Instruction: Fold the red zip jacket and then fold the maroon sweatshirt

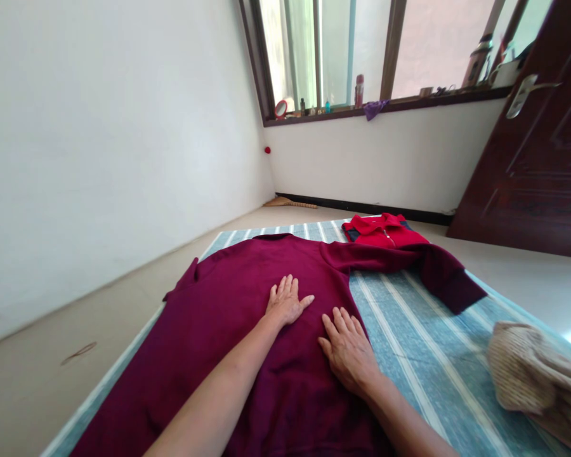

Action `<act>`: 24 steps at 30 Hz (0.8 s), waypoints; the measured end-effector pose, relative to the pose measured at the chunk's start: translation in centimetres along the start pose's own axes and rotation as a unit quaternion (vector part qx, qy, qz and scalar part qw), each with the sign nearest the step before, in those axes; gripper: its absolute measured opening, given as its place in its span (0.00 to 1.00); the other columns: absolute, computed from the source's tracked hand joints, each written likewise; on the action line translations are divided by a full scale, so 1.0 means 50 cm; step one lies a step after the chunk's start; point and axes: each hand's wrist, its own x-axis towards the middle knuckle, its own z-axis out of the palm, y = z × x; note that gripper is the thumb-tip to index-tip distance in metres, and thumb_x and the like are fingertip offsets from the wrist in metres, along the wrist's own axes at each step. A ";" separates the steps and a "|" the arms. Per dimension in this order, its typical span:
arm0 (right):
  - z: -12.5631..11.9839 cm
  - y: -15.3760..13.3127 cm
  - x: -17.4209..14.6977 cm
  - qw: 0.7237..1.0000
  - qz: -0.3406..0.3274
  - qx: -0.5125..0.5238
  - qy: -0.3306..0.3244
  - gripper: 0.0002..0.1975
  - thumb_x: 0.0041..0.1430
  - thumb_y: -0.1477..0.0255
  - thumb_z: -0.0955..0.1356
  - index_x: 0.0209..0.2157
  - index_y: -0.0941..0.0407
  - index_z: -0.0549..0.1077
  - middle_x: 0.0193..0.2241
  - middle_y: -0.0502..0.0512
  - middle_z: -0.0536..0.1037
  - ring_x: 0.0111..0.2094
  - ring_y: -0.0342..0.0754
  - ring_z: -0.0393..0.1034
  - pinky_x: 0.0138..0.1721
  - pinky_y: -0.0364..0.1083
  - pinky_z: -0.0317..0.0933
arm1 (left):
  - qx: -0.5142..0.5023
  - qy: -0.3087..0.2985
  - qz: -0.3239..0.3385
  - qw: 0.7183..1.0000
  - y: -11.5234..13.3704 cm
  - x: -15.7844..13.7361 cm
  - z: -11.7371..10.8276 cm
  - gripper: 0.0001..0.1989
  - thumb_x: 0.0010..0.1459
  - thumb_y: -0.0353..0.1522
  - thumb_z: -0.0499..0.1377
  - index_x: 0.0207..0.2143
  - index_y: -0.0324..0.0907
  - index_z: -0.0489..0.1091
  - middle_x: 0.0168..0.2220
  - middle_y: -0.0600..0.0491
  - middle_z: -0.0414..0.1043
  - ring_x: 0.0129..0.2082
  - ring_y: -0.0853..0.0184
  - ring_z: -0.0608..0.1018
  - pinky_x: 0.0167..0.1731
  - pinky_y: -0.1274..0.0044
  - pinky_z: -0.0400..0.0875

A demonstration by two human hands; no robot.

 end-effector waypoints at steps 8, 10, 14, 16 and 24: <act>0.004 0.003 0.001 1.000 0.000 0.009 0.001 0.26 0.65 0.62 0.57 0.62 0.57 0.60 0.63 0.64 0.56 0.65 0.58 0.45 0.62 0.57 0.42 | -0.010 -0.007 0.001 1.000 0.000 0.000 -0.003 0.45 0.57 0.56 0.34 0.66 0.33 0.43 0.68 0.44 0.34 0.67 0.57 0.39 0.63 0.61 0.38; 0.007 0.004 0.003 1.000 0.001 0.016 0.003 0.27 0.65 0.61 0.57 0.62 0.57 0.60 0.63 0.64 0.56 0.65 0.58 0.45 0.62 0.57 0.42 | -0.014 -0.009 -0.002 1.000 -0.001 0.002 -0.007 0.44 0.57 0.56 0.36 0.65 0.33 0.44 0.68 0.43 0.35 0.67 0.57 0.40 0.62 0.60 0.39; 0.012 0.004 0.006 1.000 0.003 0.031 0.004 0.27 0.65 0.61 0.57 0.61 0.57 0.60 0.63 0.64 0.56 0.65 0.58 0.44 0.62 0.57 0.41 | -0.023 -0.007 -0.013 1.000 0.003 0.013 -0.022 0.42 0.58 0.54 0.38 0.65 0.33 0.46 0.67 0.39 0.40 0.67 0.54 0.46 0.61 0.58 0.46; 0.013 0.003 0.007 0.999 0.003 0.034 0.007 0.27 0.65 0.61 0.57 0.62 0.57 0.60 0.63 0.64 0.55 0.65 0.59 0.44 0.62 0.58 0.41 | -0.024 0.005 -0.010 1.000 0.016 0.020 -0.033 0.39 0.60 0.51 0.41 0.64 0.33 0.47 0.67 0.37 0.42 0.66 0.53 0.47 0.60 0.57 0.48; 0.019 0.003 0.014 0.997 -0.007 0.055 0.056 0.28 0.64 0.60 0.59 0.62 0.57 0.60 0.63 0.63 0.57 0.64 0.61 0.47 0.61 0.60 0.45 | -0.027 0.055 0.151 0.987 0.197 0.020 -0.082 0.31 0.59 0.40 0.50 0.62 0.37 0.52 0.66 0.42 0.49 0.66 0.60 0.51 0.61 0.67 0.51</act>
